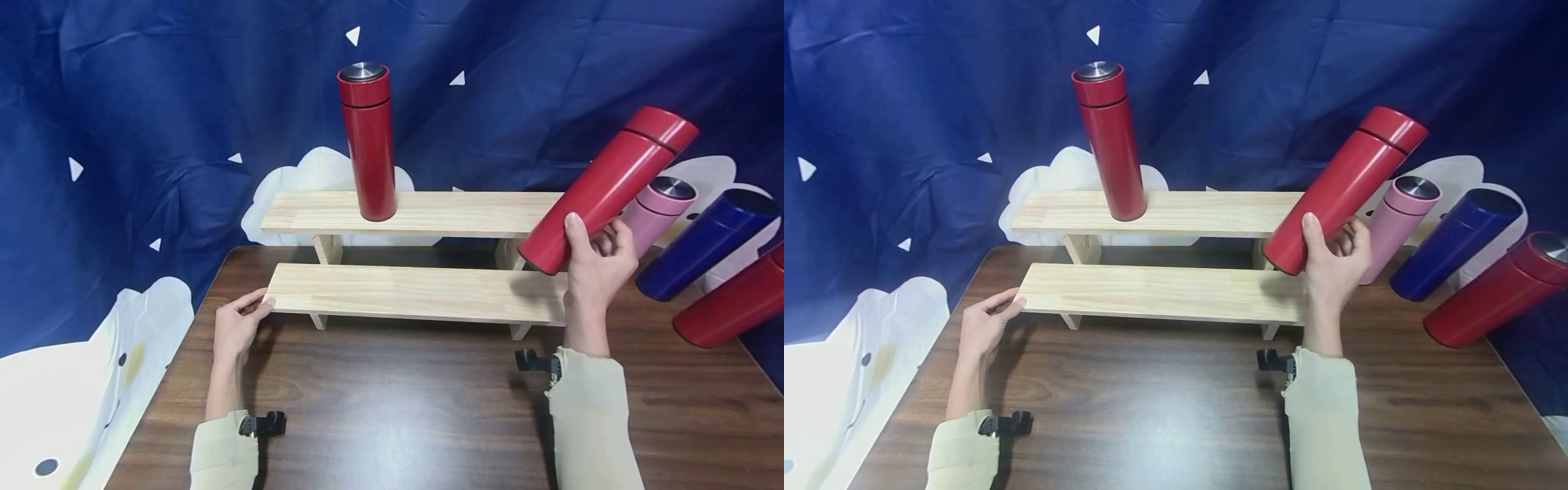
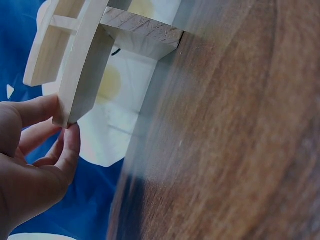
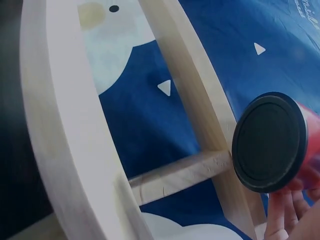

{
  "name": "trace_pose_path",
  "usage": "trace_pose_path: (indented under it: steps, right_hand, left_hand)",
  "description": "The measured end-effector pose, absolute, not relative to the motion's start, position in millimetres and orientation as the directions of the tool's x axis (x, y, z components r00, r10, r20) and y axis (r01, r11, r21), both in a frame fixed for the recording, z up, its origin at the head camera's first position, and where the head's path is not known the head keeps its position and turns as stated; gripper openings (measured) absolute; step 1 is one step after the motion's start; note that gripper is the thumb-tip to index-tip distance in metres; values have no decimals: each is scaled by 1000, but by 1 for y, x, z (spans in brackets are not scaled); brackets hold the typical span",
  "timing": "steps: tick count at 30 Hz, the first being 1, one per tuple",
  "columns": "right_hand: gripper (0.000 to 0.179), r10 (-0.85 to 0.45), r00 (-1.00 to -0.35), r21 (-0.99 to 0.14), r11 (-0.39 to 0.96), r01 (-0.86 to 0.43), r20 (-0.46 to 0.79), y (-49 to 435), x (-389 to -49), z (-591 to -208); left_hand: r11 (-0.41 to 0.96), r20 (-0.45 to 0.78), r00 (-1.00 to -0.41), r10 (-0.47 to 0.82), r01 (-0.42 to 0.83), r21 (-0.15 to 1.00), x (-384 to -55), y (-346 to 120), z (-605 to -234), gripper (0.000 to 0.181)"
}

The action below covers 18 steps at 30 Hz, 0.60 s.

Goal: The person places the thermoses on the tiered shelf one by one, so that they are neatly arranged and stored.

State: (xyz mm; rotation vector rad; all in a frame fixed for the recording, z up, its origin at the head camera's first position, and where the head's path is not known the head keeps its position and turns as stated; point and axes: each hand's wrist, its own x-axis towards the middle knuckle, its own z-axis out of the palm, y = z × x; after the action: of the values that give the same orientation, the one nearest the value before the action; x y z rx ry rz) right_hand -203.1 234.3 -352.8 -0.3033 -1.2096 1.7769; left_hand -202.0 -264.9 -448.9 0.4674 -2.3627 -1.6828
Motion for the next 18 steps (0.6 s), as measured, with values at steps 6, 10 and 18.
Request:
trace_pose_path:
  steps: [6,10,18]
  right_hand:
    - [37,791,-553,-811,-132,-570,260,225,-209,-346]
    - [35,779,-568,-804,-146,-577,266,220,-213,-341]
    - [40,746,-604,-807,-158,-570,281,208,-221,-334]
  left_hand:
    - [299,-14,-928,-373,-135,945,-202,-265,-449,37]
    - [294,-14,-929,-370,-132,947,-202,-265,-448,37]
    - [288,-18,-930,-368,-133,948,-201,-265,-448,38]
